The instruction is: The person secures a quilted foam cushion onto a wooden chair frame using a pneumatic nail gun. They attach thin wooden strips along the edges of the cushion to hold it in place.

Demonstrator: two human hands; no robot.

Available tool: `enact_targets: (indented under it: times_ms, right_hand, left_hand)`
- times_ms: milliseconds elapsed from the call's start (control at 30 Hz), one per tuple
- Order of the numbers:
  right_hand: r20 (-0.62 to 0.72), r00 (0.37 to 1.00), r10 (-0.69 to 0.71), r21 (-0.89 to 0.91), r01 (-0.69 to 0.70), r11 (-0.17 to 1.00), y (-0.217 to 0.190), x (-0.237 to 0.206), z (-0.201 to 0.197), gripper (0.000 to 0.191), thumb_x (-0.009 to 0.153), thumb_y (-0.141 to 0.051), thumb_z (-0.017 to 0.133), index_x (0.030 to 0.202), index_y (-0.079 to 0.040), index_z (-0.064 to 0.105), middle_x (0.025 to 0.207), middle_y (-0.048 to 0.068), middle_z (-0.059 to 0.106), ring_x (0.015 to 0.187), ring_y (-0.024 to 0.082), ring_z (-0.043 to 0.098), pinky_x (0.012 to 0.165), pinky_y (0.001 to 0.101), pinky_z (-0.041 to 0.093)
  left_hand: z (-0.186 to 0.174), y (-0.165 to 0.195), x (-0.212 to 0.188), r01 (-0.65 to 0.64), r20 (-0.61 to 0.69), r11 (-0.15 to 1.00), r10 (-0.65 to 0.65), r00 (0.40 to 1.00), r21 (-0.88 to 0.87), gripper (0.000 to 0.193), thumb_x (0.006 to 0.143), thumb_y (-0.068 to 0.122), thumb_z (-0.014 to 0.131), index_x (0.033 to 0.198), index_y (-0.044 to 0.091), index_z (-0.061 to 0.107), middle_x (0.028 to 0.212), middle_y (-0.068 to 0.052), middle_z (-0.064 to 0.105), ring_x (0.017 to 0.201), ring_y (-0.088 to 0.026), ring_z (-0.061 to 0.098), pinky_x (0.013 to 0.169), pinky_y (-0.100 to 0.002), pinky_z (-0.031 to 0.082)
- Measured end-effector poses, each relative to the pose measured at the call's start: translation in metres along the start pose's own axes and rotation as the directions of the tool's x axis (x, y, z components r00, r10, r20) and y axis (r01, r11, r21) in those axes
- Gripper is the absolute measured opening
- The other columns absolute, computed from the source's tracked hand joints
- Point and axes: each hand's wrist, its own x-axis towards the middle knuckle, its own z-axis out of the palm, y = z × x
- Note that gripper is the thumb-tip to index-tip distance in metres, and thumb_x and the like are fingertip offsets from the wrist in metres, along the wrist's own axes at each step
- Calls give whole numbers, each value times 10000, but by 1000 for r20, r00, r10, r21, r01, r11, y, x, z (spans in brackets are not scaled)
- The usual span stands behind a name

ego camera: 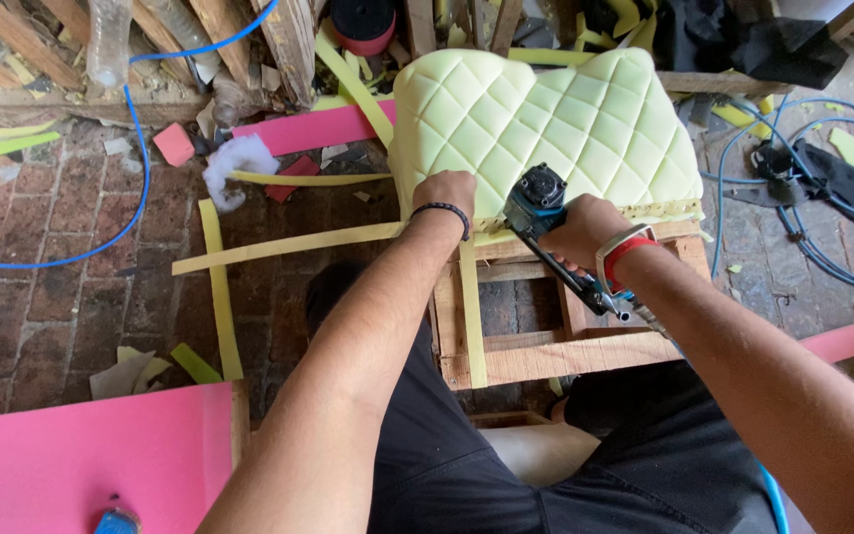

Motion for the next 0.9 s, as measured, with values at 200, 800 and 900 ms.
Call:
enact_targets:
  times_ms: [200,800,900]
  right_hand:
    - [-63,998,25,470,8,882,52,-4,-19,167,813,-122,777,893,11,715,731,116,723,552,169,640,522,319,566]
    - [-72,997,41,277,-20,961,48,17,-26,171,847,-110,759,803,46,705,702,122,705,574,190,660,543,317,552]
    - [-63,997,42,193,-29,981,40,22,-30,190,858,-105,737,783,69,721,695,136,713,578,208,658,539,332,550]
  left_hand:
    - [-1,1,7,45,59,991,-37,998,-127,129,947,68,670,901,39,787,859,-103,779,854,-239,785,745,-363,638]
    - [-12,13,18,137,139,981,-117,983,-139,179,1027,163,622,1011,50,760,868,-59,798,896,-181,790,817,-320,619]
    - [-16,12,17,79,99,993,-70,993,-87,119,961,139,690,968,54,773,859,-45,783,904,-184,735,828,-318,586]
